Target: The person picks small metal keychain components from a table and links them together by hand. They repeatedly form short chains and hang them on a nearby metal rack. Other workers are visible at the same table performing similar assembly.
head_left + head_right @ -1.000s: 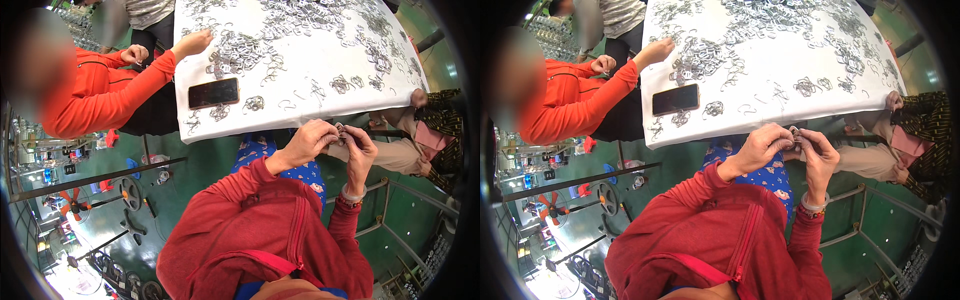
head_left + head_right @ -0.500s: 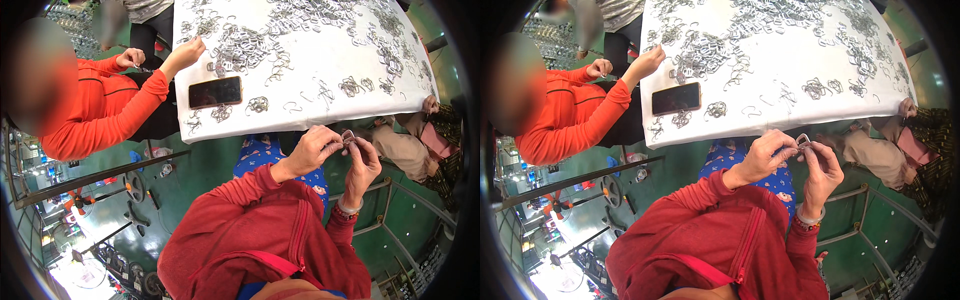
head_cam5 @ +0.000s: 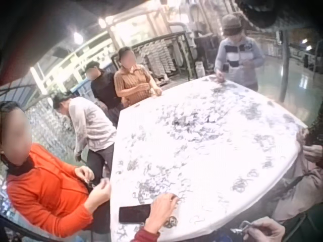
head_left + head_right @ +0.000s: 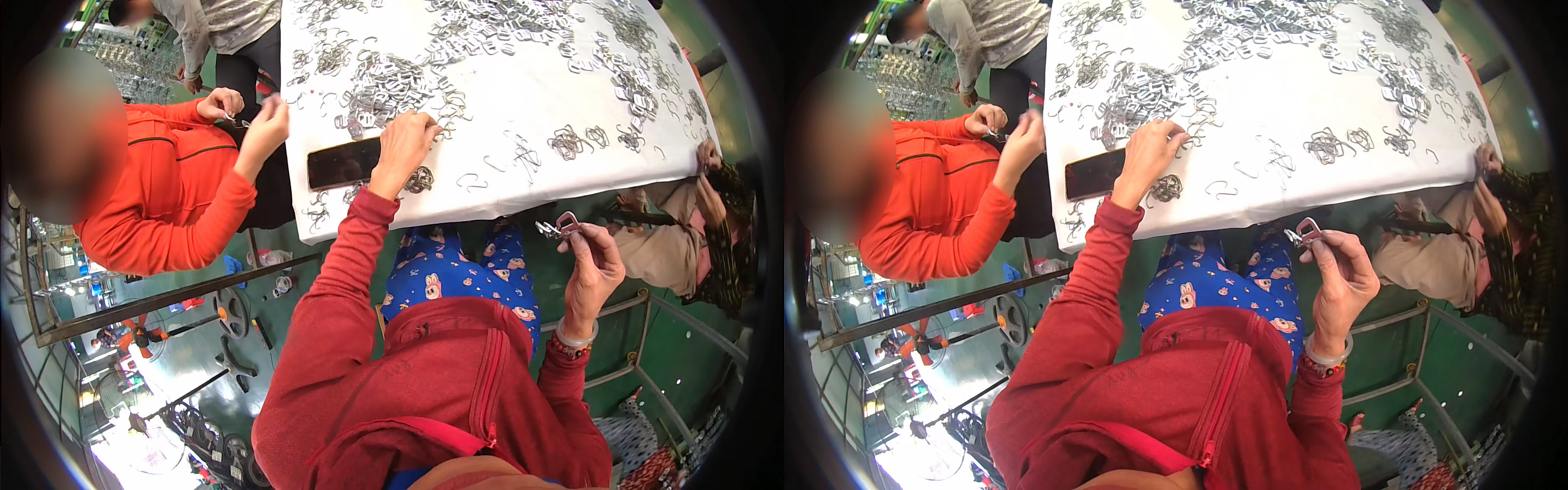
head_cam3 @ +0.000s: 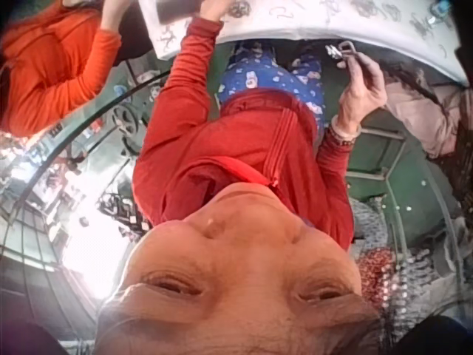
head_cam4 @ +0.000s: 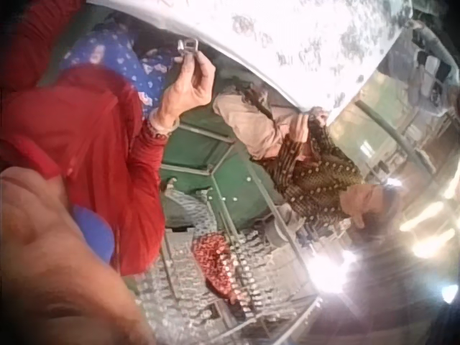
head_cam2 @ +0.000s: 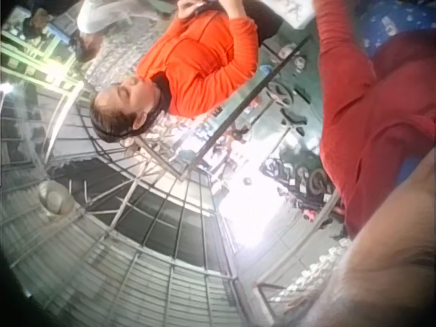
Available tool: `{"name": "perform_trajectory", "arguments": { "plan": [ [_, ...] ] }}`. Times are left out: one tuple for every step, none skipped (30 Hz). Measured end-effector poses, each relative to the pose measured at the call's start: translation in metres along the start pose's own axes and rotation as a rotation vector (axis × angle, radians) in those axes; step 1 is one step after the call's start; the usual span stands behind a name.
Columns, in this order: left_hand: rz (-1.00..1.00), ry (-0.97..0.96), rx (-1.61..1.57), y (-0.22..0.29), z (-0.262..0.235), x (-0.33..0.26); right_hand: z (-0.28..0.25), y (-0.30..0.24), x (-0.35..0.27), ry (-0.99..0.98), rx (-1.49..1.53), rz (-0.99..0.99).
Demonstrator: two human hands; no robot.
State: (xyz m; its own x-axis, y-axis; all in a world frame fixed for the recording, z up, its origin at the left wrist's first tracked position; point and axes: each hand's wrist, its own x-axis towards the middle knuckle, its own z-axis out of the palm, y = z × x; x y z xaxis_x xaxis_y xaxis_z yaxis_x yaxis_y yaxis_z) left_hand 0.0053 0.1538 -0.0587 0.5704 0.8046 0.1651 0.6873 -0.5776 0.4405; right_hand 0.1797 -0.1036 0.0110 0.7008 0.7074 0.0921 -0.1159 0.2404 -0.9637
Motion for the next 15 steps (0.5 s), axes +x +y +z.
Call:
{"name": "perform_trajectory", "arguments": {
  "plan": [
    [0.026,-0.031,0.039,-0.003,0.006,0.003,-0.001,-0.002,-0.001,0.011,-0.014,-0.002],
    [0.026,-0.018,0.061,-0.004,0.011,0.005,-0.002,-0.003,-0.002,0.014,-0.012,-0.011],
    [0.026,-0.004,0.084,-0.004,0.015,0.006,-0.002,-0.005,-0.003,0.018,-0.011,-0.020],
    [0.026,0.011,0.106,-0.002,0.018,0.007,-0.003,-0.006,-0.005,0.016,0.006,-0.023],
    [0.027,0.023,0.076,-0.001,0.018,0.007,-0.004,-0.007,-0.007,0.006,0.007,-0.035],
    [0.040,0.052,0.006,0.001,0.017,0.008,-0.004,-0.008,-0.010,0.005,-0.004,-0.035],
    [0.051,0.091,-0.060,0.003,0.015,0.009,-0.004,-0.009,-0.013,0.001,-0.001,-0.027],
    [0.062,0.130,-0.124,0.007,0.011,0.009,-0.004,-0.008,-0.016,-0.005,0.003,-0.019],
    [0.090,0.173,-0.203,0.012,0.006,0.007,-0.004,-0.008,-0.019,0.003,0.003,-0.012],
    [0.114,0.192,-0.245,0.020,0.001,0.003,-0.004,-0.008,-0.021,0.010,-0.001,-0.004],
    [0.139,0.210,-0.288,0.030,-0.004,-0.003,-0.004,-0.007,-0.024,0.018,-0.005,0.006],
    [0.132,0.195,-0.327,0.043,-0.011,-0.010,-0.004,-0.005,-0.026,0.026,-0.010,0.017],
    [0.112,0.135,-0.470,0.058,-0.018,-0.023,-0.005,-0.004,-0.027,-0.012,-0.020,0.000],
    [0.031,0.031,-0.644,0.076,-0.022,-0.036,-0.005,-0.003,-0.028,-0.019,-0.042,0.005],
    [0.042,-0.044,-0.781,0.093,-0.027,-0.055,-0.005,-0.002,-0.029,-0.026,-0.059,0.013]
  ]
}}
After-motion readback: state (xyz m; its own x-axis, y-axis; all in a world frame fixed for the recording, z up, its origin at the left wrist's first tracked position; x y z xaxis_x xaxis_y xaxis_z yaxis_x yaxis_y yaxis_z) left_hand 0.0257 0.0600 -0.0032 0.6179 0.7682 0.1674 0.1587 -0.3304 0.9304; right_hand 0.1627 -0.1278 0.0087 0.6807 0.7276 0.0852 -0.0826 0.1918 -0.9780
